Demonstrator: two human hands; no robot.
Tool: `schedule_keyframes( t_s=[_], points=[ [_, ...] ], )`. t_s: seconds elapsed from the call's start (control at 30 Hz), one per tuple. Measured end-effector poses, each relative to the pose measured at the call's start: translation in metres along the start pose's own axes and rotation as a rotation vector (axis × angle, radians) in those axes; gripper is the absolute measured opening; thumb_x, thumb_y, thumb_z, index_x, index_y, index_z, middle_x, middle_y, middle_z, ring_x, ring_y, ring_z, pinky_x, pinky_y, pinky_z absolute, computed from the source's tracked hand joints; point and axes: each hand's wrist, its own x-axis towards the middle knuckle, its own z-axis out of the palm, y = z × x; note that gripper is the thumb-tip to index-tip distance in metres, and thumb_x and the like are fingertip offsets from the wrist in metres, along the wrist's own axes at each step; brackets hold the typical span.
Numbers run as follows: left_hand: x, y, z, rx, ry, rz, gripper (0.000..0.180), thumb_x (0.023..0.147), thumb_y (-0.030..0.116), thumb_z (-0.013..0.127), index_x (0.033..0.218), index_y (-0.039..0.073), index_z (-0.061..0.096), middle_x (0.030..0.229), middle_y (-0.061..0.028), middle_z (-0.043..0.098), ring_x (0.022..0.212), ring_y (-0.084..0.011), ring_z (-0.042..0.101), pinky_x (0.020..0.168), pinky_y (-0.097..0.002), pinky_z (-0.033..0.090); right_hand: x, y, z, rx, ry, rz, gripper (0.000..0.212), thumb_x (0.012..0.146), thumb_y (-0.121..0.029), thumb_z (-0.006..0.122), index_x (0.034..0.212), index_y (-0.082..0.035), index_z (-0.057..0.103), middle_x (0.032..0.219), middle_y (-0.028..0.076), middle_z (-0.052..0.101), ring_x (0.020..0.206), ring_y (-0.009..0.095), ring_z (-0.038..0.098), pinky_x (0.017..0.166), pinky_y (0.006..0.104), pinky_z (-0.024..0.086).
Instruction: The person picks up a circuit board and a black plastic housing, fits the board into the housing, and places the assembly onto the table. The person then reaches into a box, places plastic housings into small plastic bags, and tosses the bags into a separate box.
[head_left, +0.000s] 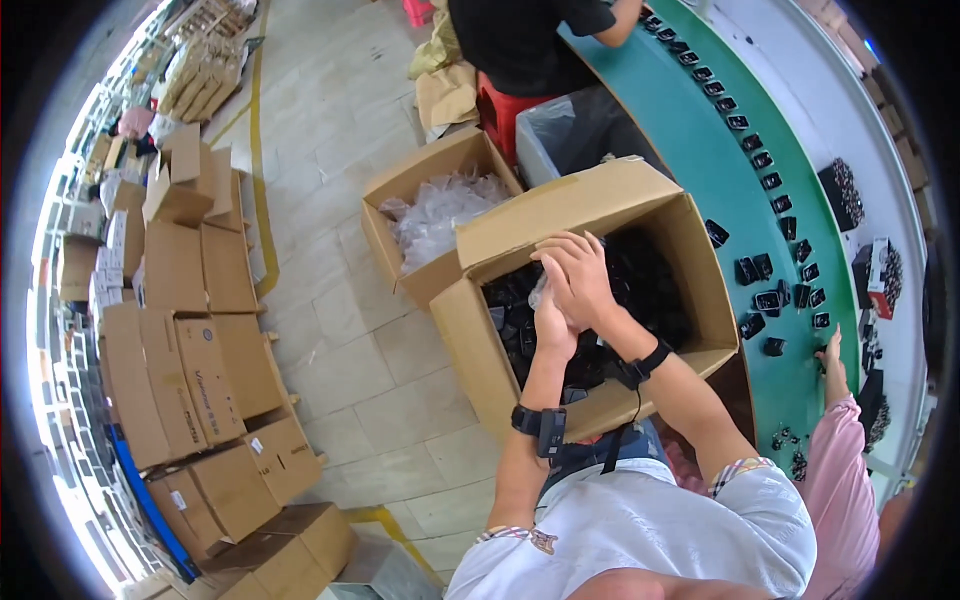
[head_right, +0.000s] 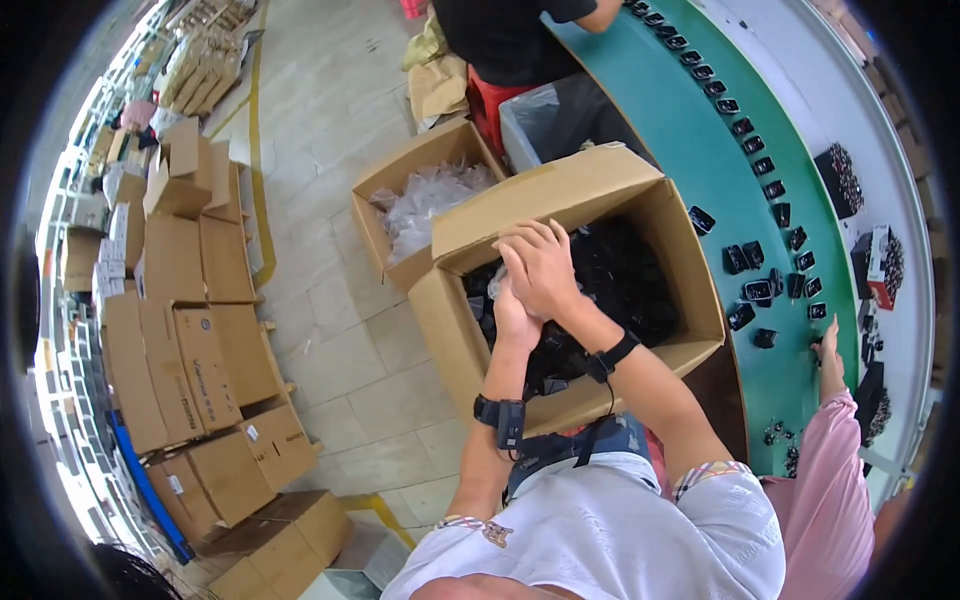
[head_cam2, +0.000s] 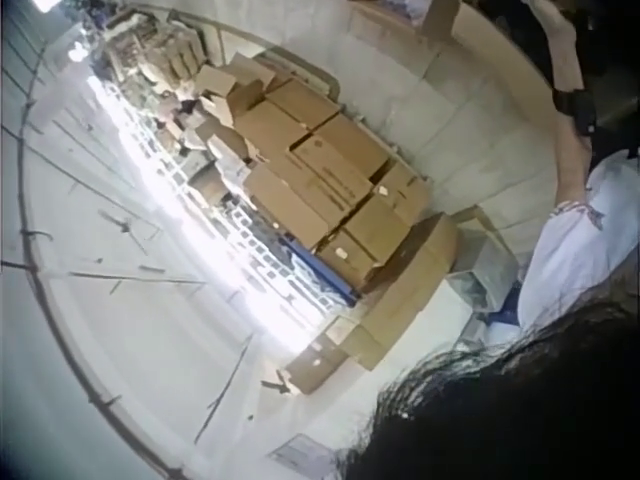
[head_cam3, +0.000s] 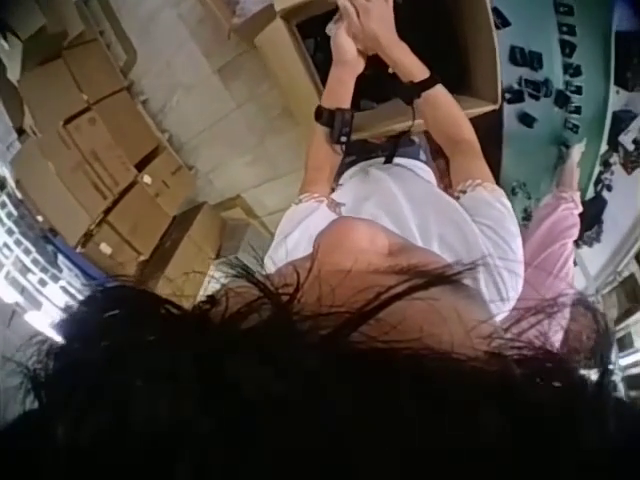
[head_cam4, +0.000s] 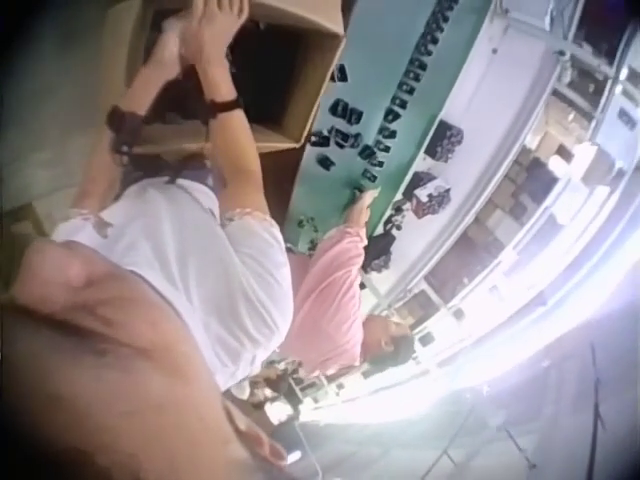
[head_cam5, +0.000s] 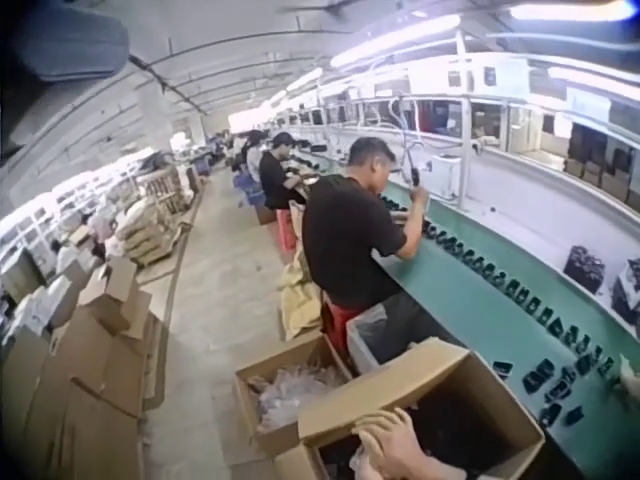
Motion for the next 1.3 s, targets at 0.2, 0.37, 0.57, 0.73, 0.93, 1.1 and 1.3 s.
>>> schedule_keyframes(
  t_s=[0.2,0.37,0.57,0.73,0.93,1.1,1.3],
  points=[
    [0.029,0.057,-0.034,0.160,-0.047,0.165,0.040,0.101,0.045,0.045,0.116,0.009,0.056,0.110,0.0014,0.057,0.105,-0.0105,0.054,0.090,-0.0280,0.043,0.035,-0.027,0.042,-0.220,-0.032,-0.219,0.018,0.092,-0.021,0.055,0.095,-0.010,0.069,0.102,0.006,0.067,0.114,0.025,0.055,0.103,0.0440,0.034],
    [0.057,0.098,-0.048,0.286,0.035,0.332,0.033,0.100,0.043,0.051,0.091,0.012,0.058,0.085,0.0024,0.055,0.079,-0.0074,0.053,0.066,-0.0240,0.043,0.030,-0.043,0.075,1.078,-0.299,0.450,0.041,0.102,-0.029,0.042,0.132,-0.004,0.051,0.129,0.011,0.058,0.123,0.025,0.051,0.101,0.0323,0.040],
    [0.073,0.276,-0.077,0.339,0.221,0.603,0.033,0.096,0.036,0.058,0.071,0.017,0.047,0.059,0.0016,0.049,0.046,-0.0095,0.048,0.039,-0.0254,0.038,-0.024,-0.038,0.019,0.882,-0.321,0.674,0.045,0.104,-0.035,0.038,0.128,0.000,0.053,0.111,0.012,0.068,0.107,0.018,0.062,0.091,0.0300,0.047],
    [0.065,0.378,-0.023,0.501,-0.273,0.910,0.029,0.095,0.016,0.050,0.117,-0.001,0.061,0.086,-0.0146,0.068,0.051,-0.0139,0.055,0.045,-0.0268,0.044,-0.071,0.002,-0.016,0.576,-0.220,0.817,0.030,0.101,-0.022,0.048,0.121,-0.002,0.058,0.101,0.008,0.070,0.096,0.014,0.065,0.080,0.0262,0.050],
    [0.123,0.376,-0.024,1.083,-0.085,1.602,0.028,0.094,0.011,0.052,0.117,0.000,0.063,0.092,-0.0164,0.072,0.058,-0.0174,0.063,0.052,-0.0266,0.049,-0.091,0.026,-0.037,0.372,-0.139,0.907,0.027,0.099,-0.021,0.051,0.116,-0.001,0.060,0.097,0.007,0.070,0.091,0.012,0.065,0.076,0.0251,0.050],
    [0.224,0.338,-0.082,1.494,0.123,1.684,0.049,0.085,0.028,0.072,0.126,0.005,0.060,0.114,-0.0142,0.066,0.103,-0.0297,0.063,0.082,-0.0371,0.052,-0.123,0.048,-0.034,0.204,-0.141,0.954,0.023,0.097,-0.016,0.054,0.113,0.000,0.060,0.095,0.007,0.070,0.090,0.011,0.064,0.075,0.0240,0.048],
    [0.332,0.253,-0.327,2.168,0.375,0.486,0.094,0.076,0.058,0.071,0.149,0.012,0.033,0.154,-0.0225,0.025,0.141,-0.0454,0.020,0.113,-0.0551,0.019,-0.141,0.060,-0.028,0.181,-0.123,0.936,0.028,0.091,-0.005,0.058,0.118,0.001,0.056,0.097,0.009,0.070,0.075,0.003,0.053,0.068,0.0190,0.043]
  ],
)
